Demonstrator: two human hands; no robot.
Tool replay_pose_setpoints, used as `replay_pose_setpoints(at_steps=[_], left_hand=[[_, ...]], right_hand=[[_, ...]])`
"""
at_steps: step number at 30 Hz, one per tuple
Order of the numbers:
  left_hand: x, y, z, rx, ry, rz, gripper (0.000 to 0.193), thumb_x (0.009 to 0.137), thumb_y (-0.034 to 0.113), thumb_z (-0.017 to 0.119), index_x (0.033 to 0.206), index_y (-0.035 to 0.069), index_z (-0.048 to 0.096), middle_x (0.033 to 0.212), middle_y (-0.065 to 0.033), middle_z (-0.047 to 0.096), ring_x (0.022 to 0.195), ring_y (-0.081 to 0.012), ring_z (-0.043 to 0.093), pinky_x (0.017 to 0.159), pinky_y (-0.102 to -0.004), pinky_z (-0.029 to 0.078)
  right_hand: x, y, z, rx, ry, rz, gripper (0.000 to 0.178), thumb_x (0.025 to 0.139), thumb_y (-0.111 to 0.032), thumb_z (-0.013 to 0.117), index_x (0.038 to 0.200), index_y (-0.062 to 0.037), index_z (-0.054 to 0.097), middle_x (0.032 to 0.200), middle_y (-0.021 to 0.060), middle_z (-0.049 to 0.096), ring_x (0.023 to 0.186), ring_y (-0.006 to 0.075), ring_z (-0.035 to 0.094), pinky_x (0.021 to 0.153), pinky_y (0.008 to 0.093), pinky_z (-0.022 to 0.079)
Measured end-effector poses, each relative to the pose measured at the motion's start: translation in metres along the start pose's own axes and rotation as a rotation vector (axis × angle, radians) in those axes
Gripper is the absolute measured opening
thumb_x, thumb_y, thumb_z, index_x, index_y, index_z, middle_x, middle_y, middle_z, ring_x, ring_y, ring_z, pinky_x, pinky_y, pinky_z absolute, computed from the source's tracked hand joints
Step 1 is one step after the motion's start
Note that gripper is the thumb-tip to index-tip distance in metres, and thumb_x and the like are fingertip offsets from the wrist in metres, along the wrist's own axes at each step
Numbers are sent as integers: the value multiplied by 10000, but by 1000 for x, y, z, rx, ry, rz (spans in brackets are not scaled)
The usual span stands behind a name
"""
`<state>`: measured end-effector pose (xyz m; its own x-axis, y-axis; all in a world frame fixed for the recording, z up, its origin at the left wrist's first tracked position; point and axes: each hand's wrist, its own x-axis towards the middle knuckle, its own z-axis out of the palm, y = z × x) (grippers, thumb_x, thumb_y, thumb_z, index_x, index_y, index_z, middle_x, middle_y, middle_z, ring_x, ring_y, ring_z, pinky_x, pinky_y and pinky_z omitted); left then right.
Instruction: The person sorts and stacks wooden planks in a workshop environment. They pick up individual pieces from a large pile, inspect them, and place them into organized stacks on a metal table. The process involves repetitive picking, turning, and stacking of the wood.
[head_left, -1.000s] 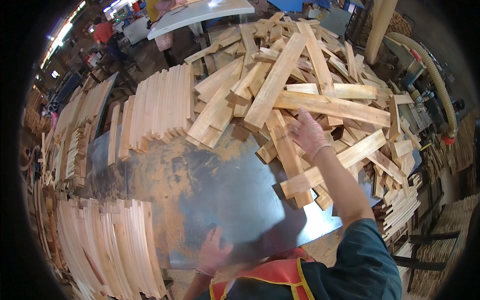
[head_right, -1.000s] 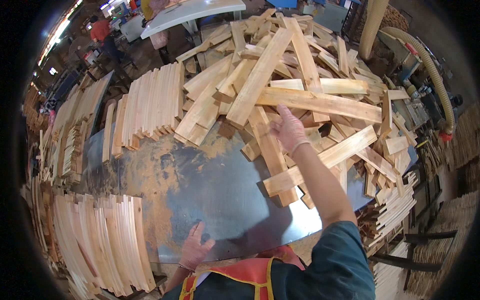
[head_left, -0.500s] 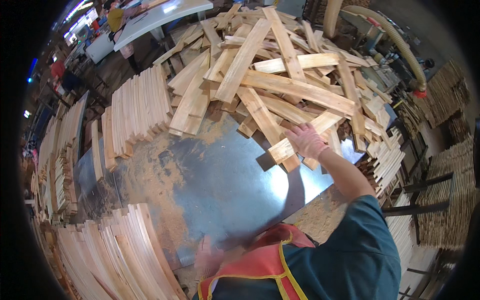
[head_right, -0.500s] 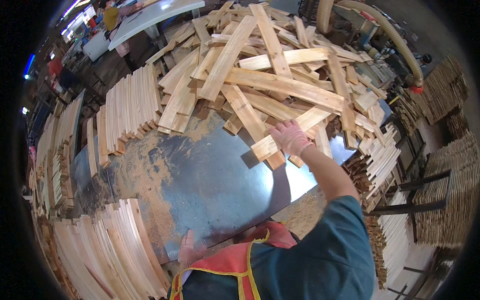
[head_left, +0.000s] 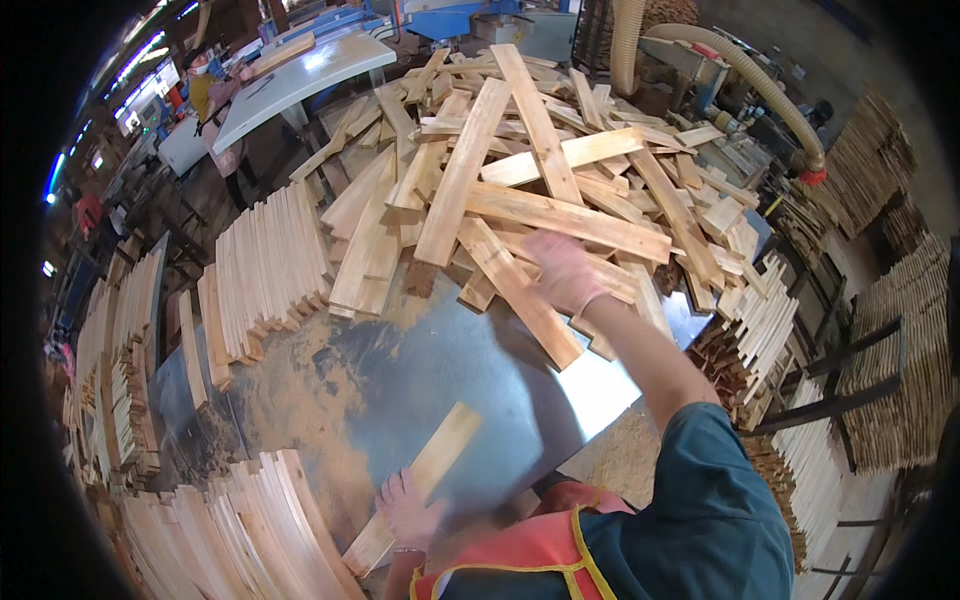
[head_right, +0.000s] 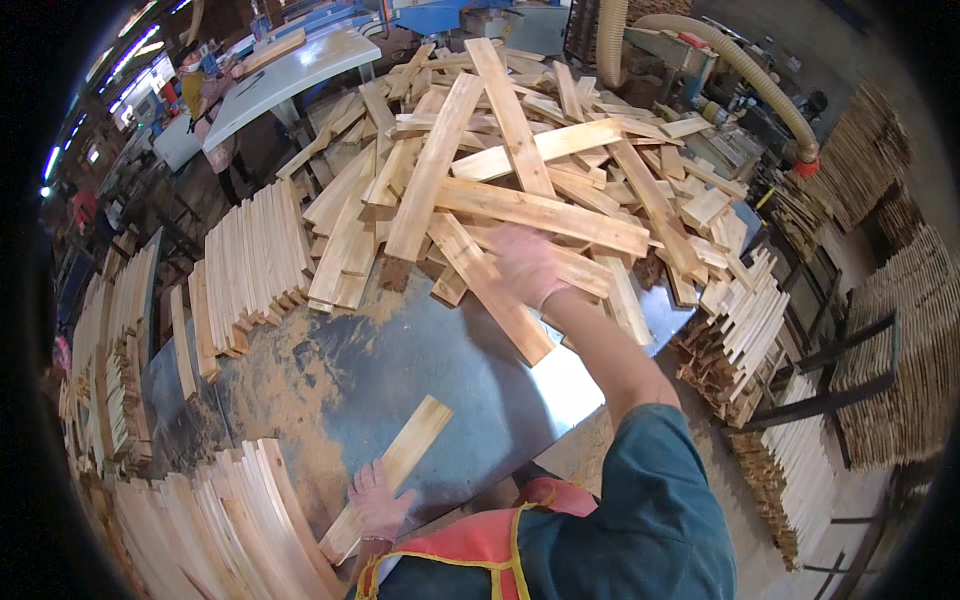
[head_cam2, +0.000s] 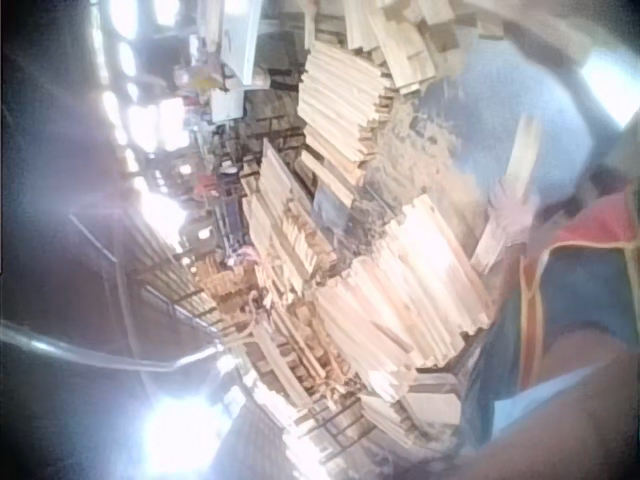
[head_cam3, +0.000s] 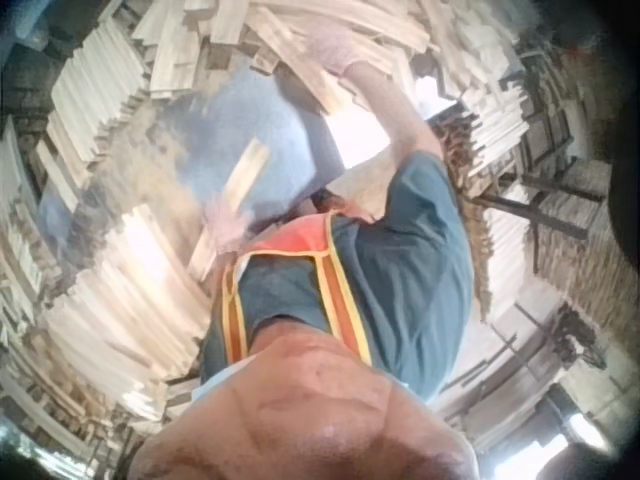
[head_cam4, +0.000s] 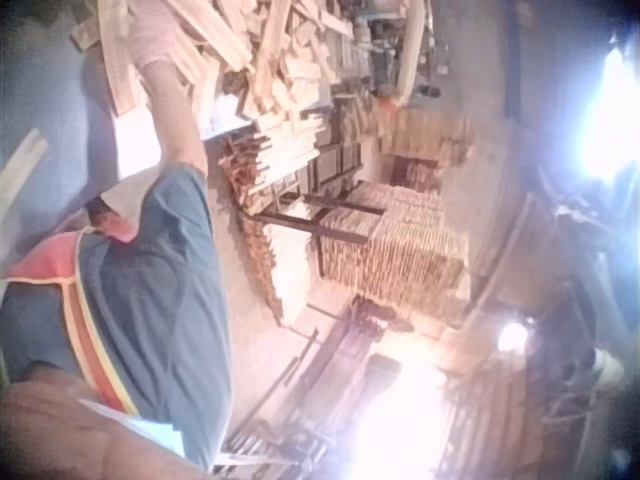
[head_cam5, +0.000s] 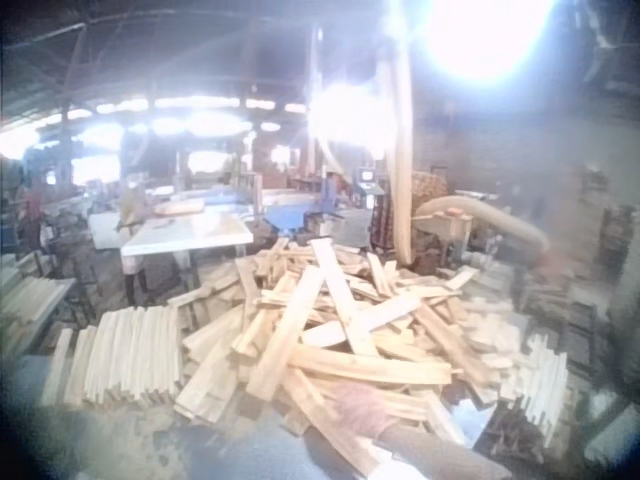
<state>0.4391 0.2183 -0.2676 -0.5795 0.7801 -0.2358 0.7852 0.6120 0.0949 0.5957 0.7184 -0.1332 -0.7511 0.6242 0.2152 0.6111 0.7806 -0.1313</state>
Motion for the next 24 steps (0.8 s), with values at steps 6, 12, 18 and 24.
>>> replay_pose_setpoints(at_steps=[6,12,18,24], left_hand=[[4,-6,6,-213,32,-106,822,828,530,748,1495,101,533,1346,-135,613,1234,-350,574,1062,-533,439],[4,-3,-20,-1840,-268,-529,507,991,389,673,1359,45,616,1125,-141,703,989,-287,701,844,-421,584],[-24,-26,-21,-1664,-296,-473,563,939,243,722,1430,35,540,1101,-155,703,987,-276,714,851,-437,602],[-39,-94,-8,20,79,-602,806,841,220,770,1573,114,449,1527,-135,469,1444,-316,432,1172,-482,376]], right_hand=[[37,133,15,-274,-210,308,1156,690,-551,895,1631,-164,346,1560,181,484,1451,394,462,1211,506,376],[43,111,4,-176,-366,221,1060,732,-413,859,1624,-127,365,1276,223,677,1184,371,658,1027,448,534],[-71,-47,38,1142,-400,235,953,742,-227,873,1560,-2,438,1351,226,664,1296,369,618,1101,412,485],[-145,-168,107,496,-604,288,1050,703,-427,887,1573,-57,429,1416,263,585,1279,418,618,1073,457,516]])
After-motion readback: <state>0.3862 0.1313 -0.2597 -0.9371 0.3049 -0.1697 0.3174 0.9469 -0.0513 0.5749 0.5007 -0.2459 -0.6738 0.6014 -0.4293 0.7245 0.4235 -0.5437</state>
